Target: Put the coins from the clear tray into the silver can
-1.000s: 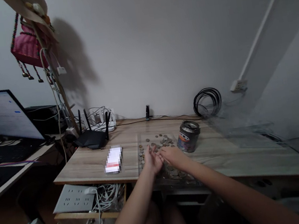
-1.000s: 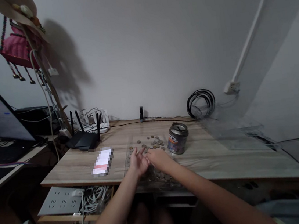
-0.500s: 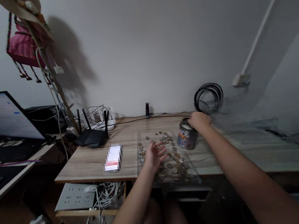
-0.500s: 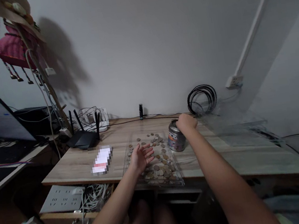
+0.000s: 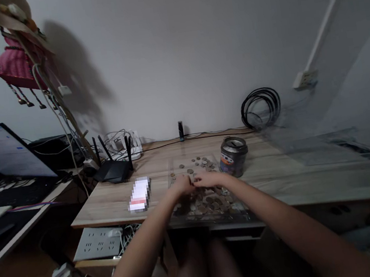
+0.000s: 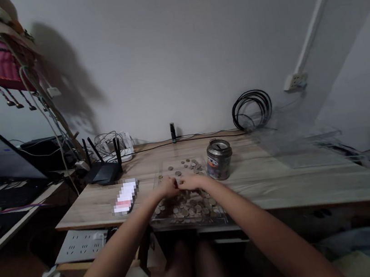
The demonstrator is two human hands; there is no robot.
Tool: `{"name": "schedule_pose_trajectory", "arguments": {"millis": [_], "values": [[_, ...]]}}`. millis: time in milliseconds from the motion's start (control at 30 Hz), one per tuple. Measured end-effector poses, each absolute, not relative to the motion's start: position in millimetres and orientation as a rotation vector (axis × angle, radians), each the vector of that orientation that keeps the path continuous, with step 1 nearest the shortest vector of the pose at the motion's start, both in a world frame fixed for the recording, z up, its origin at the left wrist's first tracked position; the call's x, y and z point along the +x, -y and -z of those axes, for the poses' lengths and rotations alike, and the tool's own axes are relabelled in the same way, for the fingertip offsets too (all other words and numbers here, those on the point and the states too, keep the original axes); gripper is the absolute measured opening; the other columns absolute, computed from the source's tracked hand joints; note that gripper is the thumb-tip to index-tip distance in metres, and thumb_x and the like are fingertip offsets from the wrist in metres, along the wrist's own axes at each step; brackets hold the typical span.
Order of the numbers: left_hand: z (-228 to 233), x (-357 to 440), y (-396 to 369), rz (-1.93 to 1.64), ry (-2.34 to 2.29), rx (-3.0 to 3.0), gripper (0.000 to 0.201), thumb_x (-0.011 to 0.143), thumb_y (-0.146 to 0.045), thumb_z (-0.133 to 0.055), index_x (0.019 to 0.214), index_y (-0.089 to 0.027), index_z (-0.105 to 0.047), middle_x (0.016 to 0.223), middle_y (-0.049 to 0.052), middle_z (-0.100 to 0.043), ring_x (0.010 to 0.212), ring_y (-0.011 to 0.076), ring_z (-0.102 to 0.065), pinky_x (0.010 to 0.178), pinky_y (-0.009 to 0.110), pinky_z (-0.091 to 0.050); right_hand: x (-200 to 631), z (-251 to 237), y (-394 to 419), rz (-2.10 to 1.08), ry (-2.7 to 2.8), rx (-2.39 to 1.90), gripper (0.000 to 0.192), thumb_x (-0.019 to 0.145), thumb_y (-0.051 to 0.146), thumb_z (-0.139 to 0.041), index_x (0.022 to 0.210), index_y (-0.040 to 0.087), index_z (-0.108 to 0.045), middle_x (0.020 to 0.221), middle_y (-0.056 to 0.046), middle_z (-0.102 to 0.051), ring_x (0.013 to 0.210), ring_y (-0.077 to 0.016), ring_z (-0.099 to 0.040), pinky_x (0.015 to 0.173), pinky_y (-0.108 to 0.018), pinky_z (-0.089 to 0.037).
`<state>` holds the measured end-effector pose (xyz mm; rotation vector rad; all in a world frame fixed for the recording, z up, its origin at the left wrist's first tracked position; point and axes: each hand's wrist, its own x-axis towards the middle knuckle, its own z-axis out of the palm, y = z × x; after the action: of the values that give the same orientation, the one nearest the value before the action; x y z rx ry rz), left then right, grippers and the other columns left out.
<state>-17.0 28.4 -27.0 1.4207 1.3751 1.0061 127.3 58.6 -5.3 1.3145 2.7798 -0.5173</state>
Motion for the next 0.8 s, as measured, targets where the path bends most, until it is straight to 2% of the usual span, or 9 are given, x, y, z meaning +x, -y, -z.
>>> {"name": "schedule_pose_trajectory", "arguments": {"millis": [33,100,200,300,400,500,600,667,800], "values": [[26,-19,-24,-0.874,-1.421,1.577,0.026,0.058,-0.023,-0.070,0.048,-0.022,-0.046,0.071,0.009,-0.056,0.112,0.0325,-0.046,0.095,0.039,-0.036,136,4,-50,0.553,-2.788,1.246,0.018,0.073,0.030,-0.056,0.078,0.017,-0.066,0.069,-0.001,-0.063,0.063,-0.0129,-0.055,0.058,-0.021,-0.041],[24,-23,-10,-0.680,-1.464,1.851,0.022,0.050,-0.018,-0.073,0.048,-0.021,-0.051,0.067,0.008,-0.056,0.097,0.0324,-0.055,0.090,0.040,-0.040,154,2,-31,0.563,-2.826,1.154,0.025,0.063,0.032,-0.065,0.085,0.018,-0.065,0.077,-0.001,-0.062,0.070,-0.0139,-0.055,0.060,-0.021,-0.040],[20,-19,12,-0.536,-1.578,2.035,0.007,0.059,-0.022,-0.067,0.062,-0.019,-0.061,0.080,0.010,-0.060,0.086,0.0271,-0.059,0.084,0.036,-0.043,173,-3,-7,0.501,-2.787,1.161,0.032,0.056,0.030,-0.070,0.085,0.018,-0.064,0.084,-0.002,-0.059,0.077,-0.0162,-0.053,0.062,-0.022,-0.039],[19,-4,35,-0.329,-1.766,2.136,0.022,0.074,-0.031,-0.053,0.083,-0.015,-0.065,0.095,0.013,-0.061,0.093,0.0237,-0.057,0.086,0.032,-0.041,179,-8,1,0.476,-2.690,1.142,0.041,0.050,0.030,-0.073,0.088,0.018,-0.064,0.089,-0.003,-0.056,0.080,-0.0175,-0.052,0.063,-0.022,-0.038],[21,13,54,-0.295,-1.895,2.216,0.039,0.083,-0.041,-0.039,0.100,-0.014,-0.061,0.107,0.014,-0.057,0.099,0.0236,-0.053,0.083,0.031,-0.041,176,-11,2,0.370,-2.654,1.108,0.053,0.042,0.021,-0.075,0.093,0.020,-0.063,0.096,-0.003,-0.054,0.083,-0.0188,-0.052,0.063,-0.022,-0.037],[22,20,65,-0.334,-1.965,2.242,0.046,0.085,-0.047,-0.032,0.103,-0.015,-0.059,0.106,0.014,-0.056,0.101,0.0258,-0.052,0.080,0.033,-0.042,172,-10,5,0.303,-2.603,1.134,0.045,0.040,0.015,-0.073,0.084,0.019,-0.064,0.085,-0.001,-0.056,0.075,-0.0174,-0.053,0.059,-0.022,-0.036],[21,19,68,-0.328,-1.925,2.267,0.042,0.083,-0.045,-0.036,0.103,-0.015,-0.059,0.104,0.014,-0.057,0.098,0.0261,-0.054,0.078,0.034,-0.043,171,-9,9,0.371,-2.552,1.151,0.030,0.043,0.014,-0.071,0.072,0.019,-0.063,0.064,0.002,-0.055,0.062,-0.0147,-0.051,0.055,-0.023,-0.034],[19,17,67,-0.320,-1.903,2.269,0.040,0.082,-0.042,-0.039,0.102,-0.015,-0.059,0.103,0.015,-0.057,0.096,0.0263,-0.055,0.078,0.034,-0.043,172,-8,10,0.445,-2.556,1.162,0.022,0.044,0.015,-0.071,0.063,0.019,-0.062,0.056,0.004,-0.053,0.057,-0.0136,-0.050,0.054,-0.023,-0.034],[17,18,68,-0.344,-1.918,2.223,0.039,0.081,-0.042,-0.041,0.101,-0.015,-0.060,0.103,0.015,-0.057,0.095,0.0261,-0.056,0.078,0.034,-0.043,171,-6,8,0.476,-2.578,1.212,0.023,0.039,0.016,-0.073,0.057,0.021,-0.061,0.052,0.005,-0.052,0.053,-0.0127,-0.050,0.053,-0.023,-0.035]]}}
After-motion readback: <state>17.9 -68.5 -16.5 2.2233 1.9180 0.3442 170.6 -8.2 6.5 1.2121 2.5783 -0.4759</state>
